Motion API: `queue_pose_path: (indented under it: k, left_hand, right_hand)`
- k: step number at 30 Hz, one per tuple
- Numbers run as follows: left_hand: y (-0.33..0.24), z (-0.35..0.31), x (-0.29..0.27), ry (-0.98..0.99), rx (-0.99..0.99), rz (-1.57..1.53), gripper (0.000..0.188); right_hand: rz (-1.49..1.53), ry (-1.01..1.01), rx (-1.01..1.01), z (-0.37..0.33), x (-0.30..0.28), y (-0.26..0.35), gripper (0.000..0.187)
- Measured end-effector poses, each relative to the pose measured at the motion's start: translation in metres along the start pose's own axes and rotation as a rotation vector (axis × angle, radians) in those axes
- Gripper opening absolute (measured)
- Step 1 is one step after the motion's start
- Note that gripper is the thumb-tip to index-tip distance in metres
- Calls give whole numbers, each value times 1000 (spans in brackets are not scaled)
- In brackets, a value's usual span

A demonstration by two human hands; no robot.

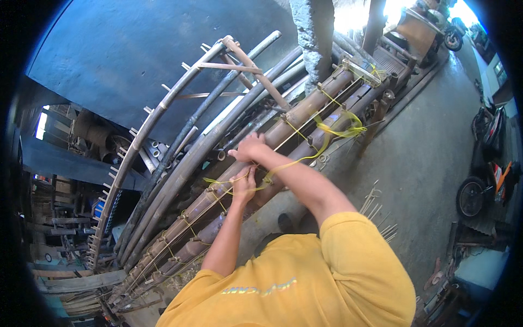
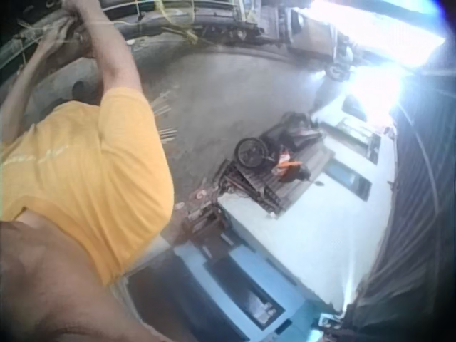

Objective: The person ties yellow string around multiple bamboo poles arranged horizontally on a wooden rack. They repeatedly wrap and knot the string at several points along the poles to secure them in place.

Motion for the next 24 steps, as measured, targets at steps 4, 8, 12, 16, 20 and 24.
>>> queue_pose_path:
  k: [4,8,12,16,20,24]
  left_hand:
    - [2,-5,-7,-15,-47,78,24]
    - [-7,-4,-8,-95,-71,161,24]
    - [-18,36,-36,-133,-43,-384,30]
    - [-2,115,-81,-381,-140,-371,30]
    - [63,130,-38,-293,39,235,32]
    - [136,140,-169,-327,88,338,27]
  right_hand:
    - [1001,215,-650,-46,-56,45,44]
    - [791,268,-563,-189,41,0,46]
    - [1062,424,-319,-185,56,-9,47]
    - [889,248,-383,-197,42,-25,49]
    - [1648,192,-45,-209,43,-63,35]
    - [2551,-573,192,-261,67,-124,31]
Point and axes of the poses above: each hand's wrist, its own z-axis towards the middle knuckle, its own x-axis out of the palm, y = z × x, the point moved 10 cm from there along z, towards the middle knuckle, and after that the axes turned 2 degrees about y, right-handed, at the moved point
